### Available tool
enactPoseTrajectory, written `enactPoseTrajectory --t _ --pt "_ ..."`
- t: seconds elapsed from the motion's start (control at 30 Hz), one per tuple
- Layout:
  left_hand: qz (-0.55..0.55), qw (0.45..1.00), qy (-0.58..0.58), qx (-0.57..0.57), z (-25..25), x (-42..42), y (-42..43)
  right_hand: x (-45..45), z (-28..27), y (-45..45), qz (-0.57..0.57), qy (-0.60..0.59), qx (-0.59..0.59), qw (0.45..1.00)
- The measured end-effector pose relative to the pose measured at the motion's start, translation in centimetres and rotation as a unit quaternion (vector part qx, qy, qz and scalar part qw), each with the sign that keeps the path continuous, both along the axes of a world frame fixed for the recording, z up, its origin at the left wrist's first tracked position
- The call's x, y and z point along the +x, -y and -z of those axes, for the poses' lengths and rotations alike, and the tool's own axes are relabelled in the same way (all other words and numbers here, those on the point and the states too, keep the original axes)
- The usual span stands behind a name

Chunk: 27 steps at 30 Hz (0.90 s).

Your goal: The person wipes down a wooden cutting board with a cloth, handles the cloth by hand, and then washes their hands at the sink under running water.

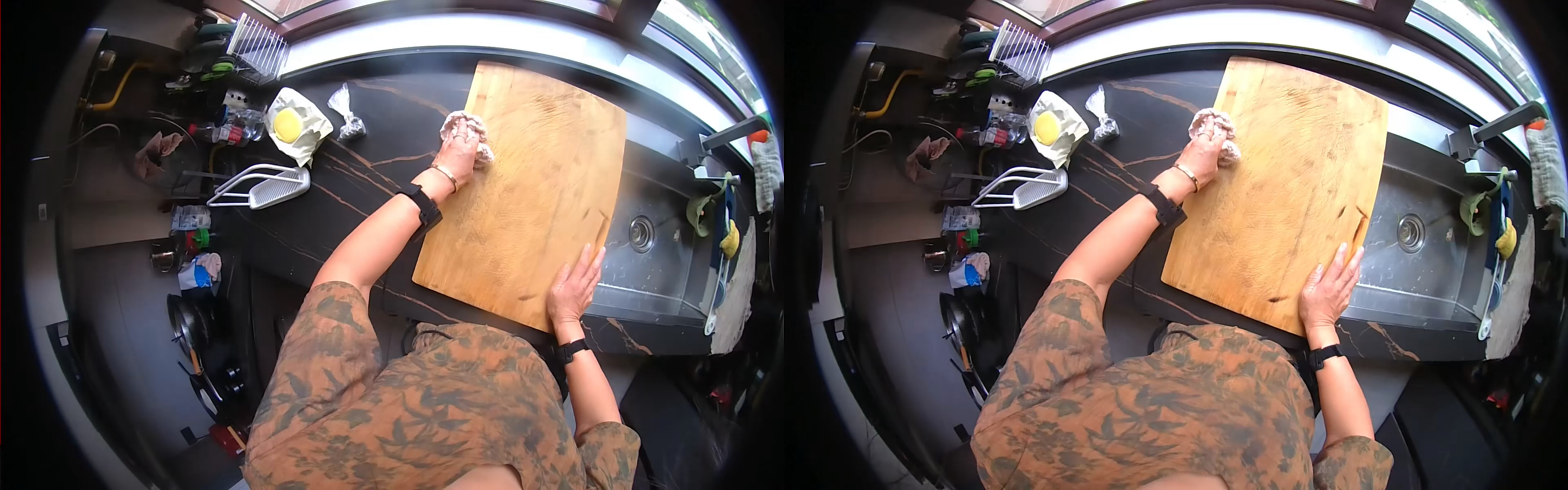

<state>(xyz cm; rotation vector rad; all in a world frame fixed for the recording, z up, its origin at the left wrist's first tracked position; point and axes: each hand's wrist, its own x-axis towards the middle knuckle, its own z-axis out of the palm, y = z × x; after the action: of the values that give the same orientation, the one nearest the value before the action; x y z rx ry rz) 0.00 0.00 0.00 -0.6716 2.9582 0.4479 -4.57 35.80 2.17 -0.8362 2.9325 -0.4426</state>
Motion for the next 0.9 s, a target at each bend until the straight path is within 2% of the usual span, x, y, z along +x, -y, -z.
enactPoseTrajectory --t 0.07,0.17,0.2,0.27,0.33,0.37,0.43,0.53,0.6,0.67,0.7,0.77,0.83,0.9 --pt "-0.024 0.998 -0.006 0.064 -1.4 -1.6 0.8 1.1 -0.5 -0.6 -0.007 -0.007 -0.002 1.000" --pt "-0.023 0.998 0.043 0.030 -0.3 -8.0 4.5 -0.7 -0.1 0.3 -0.008 -0.016 0.004 1.000" --pt "-0.035 0.997 -0.017 -0.068 2.6 -9.9 6.1 -0.9 0.0 0.6 -0.010 -0.015 -0.005 1.000" --pt "-0.065 0.994 -0.040 -0.072 6.0 -13.2 9.3 -0.8 -0.5 0.8 -0.004 -0.002 0.002 1.000" --pt "-0.066 0.993 -0.071 -0.065 5.6 -15.0 10.1 -0.8 -0.4 0.8 -0.004 -0.005 0.000 1.000" --pt "-0.078 0.991 -0.054 -0.096 5.5 -15.9 10.2 -1.0 -0.3 0.9 -0.003 -0.005 0.001 1.000" --pt "-0.129 0.989 0.056 -0.046 -0.1 -16.7 7.5 -0.9 -0.5 0.8 -0.003 -0.004 0.005 1.000" --pt "-0.159 0.987 0.020 -0.027 -0.9 -15.9 5.9 -0.7 -0.7 0.8 0.002 0.013 0.005 1.000" --pt "-0.101 0.994 0.048 -0.014 -1.5 -14.5 4.8 -0.8 -0.6 0.7 0.001 0.010 -0.007 1.000" --pt "-0.039 0.996 0.061 -0.055 0.4 -12.5 3.5 -0.9 -0.7 0.7 0.008 0.015 -0.002 1.000" --pt "-0.017 0.997 0.025 -0.075 1.1 -11.2 2.4 -0.8 -0.7 0.7 0.011 0.019 0.001 1.000" --pt "-0.012 0.999 -0.011 -0.028 0.4 -7.8 -0.7 -0.6 -0.7 0.9 0.012 0.017 -0.010 1.000" --pt "0.024 0.998 -0.026 -0.050 0.2 -4.3 -3.4 -0.6 -0.8 0.5 0.013 0.013 -0.018 1.000" --pt "0.040 0.997 -0.067 -0.020 0.7 -0.2 -6.2 -0.5 -0.7 0.5 0.012 0.011 -0.030 0.999"
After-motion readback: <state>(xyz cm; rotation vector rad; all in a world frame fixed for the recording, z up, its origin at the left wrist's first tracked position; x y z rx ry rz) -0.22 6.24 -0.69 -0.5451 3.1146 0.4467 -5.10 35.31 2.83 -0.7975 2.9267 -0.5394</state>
